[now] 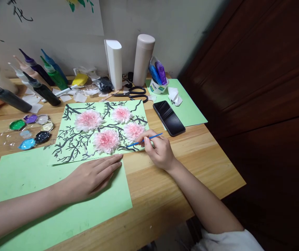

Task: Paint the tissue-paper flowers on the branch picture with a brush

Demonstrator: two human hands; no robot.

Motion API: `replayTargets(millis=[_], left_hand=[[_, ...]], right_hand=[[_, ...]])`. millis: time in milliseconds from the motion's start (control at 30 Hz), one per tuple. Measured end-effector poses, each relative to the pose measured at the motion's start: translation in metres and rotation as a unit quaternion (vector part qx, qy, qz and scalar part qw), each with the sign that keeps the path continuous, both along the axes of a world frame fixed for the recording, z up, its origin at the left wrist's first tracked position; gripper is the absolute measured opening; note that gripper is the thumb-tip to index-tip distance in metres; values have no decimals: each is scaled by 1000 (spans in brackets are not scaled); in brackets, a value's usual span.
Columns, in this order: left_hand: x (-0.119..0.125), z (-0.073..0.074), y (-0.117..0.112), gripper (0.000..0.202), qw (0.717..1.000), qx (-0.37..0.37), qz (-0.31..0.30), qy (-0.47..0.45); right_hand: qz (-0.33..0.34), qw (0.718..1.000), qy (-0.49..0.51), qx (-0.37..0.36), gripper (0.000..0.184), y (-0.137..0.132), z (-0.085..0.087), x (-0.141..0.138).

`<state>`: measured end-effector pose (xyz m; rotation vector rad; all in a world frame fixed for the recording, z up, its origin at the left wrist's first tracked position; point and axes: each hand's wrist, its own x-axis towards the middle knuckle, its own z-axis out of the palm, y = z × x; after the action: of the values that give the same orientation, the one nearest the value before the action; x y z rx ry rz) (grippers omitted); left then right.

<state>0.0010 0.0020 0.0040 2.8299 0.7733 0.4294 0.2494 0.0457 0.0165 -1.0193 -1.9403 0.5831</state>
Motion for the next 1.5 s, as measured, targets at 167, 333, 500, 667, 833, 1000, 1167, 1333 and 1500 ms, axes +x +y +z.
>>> replayTargets(millis=[167, 333, 500, 667, 833, 1000, 1167, 1333, 1500], left_hand=[[0, -1, 0, 35, 1000, -4, 3, -8], [1, 0, 0, 35, 1000, 1, 2, -3], [1, 0, 0, 35, 1000, -3, 1, -1], [0, -1, 0, 36, 1000, -12, -3, -12], [0, -4, -3, 35, 1000, -25, 7, -16], [1, -9, -7, 36, 1000, -6, -2, -30], [1, -21, -6, 29, 998, 44, -33, -7], [5, -32, -10, 23, 995, 94, -11, -6], [6, -32, -15, 27, 987, 161, 4, 21]], right_hand=[[-4, 1000, 10, -18, 23, 0, -2, 2], [-6, 1000, 21, -19, 21, -1, -5, 5], [-13, 1000, 27, -6, 21, -1, -4, 7], [-31, 997, 70, 17, 22, 1, -4, 7], [-97, 974, 202, 19, 22, -2, -4, 1], [-19, 984, 169, 44, 23, 0, 18, -42], [116, 990, -3, 79, 19, 14, 55, -134], [179, 974, -105, 89, 20, 35, 59, -212], [181, 966, -170, 67, 21, 44, 50, -233]])
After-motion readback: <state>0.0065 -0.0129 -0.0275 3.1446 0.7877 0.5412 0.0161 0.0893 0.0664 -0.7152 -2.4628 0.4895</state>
